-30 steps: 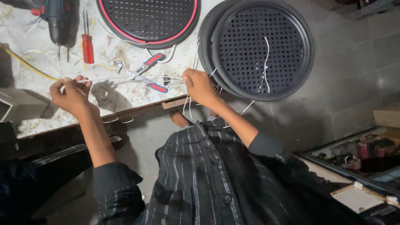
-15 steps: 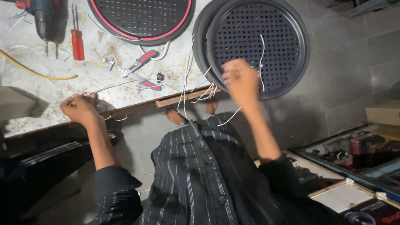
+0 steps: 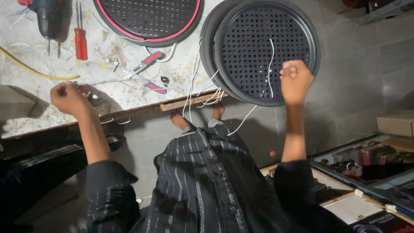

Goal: The person strips the insulation from white wires using a utility knife, cuts them to length, and twists the exposed ends. The person works at a table with other tools and materials nearby.

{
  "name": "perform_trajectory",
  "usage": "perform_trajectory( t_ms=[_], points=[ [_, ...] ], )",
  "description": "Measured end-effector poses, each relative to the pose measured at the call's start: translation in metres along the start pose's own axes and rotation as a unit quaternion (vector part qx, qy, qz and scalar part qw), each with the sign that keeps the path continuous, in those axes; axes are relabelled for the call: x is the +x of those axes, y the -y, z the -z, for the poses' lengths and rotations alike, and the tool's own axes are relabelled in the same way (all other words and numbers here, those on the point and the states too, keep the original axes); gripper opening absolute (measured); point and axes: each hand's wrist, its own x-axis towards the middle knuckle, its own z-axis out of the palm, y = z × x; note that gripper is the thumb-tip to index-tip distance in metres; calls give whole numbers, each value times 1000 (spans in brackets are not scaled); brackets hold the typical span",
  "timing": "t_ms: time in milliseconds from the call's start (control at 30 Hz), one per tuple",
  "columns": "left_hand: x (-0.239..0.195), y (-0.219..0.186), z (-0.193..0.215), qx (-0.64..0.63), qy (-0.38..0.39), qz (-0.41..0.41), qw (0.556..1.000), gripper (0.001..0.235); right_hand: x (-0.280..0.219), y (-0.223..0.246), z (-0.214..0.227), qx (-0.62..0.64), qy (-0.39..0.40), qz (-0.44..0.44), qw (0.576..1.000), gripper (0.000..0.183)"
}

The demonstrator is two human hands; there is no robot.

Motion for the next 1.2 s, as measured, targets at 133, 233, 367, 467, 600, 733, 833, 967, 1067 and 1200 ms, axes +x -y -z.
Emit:
perform_trajectory(
  t_ms=[133,233,367,467,600,733,833,967,1067,1200],
  points=[
    [8,3,2,119,11,-56,991,33,14,22,-18,-71,30,29,997,6],
    [-22,-5,-8,326,-22,-234,916,43,21,28,-33,-158,25,91,983,9],
    [-94,-28,-33,302,73,-260,914,34,33,15,-50,-222,7,98,970,6],
    [-148,-46,-63,291,159,-278,902,21,42,8,-55,-238,14,112,965,3],
    [-160,-63,-112,404,213,-347,819,26,41,29,-51,-233,22,112,966,0],
    [-136,-76,-149,488,280,-438,701,26,20,89,-64,-128,29,231,964,4],
    [-136,-89,-164,463,323,-439,699,18,5,135,-84,-45,68,248,965,3],
    [-141,-121,-152,355,357,-443,742,35,-9,173,-102,67,132,211,966,5],
    [-152,-141,-143,297,347,-487,744,34,-12,184,-115,102,181,198,958,7],
    [-173,-156,-129,294,331,-540,716,37,-17,187,-147,173,233,200,936,10]
  ],
)
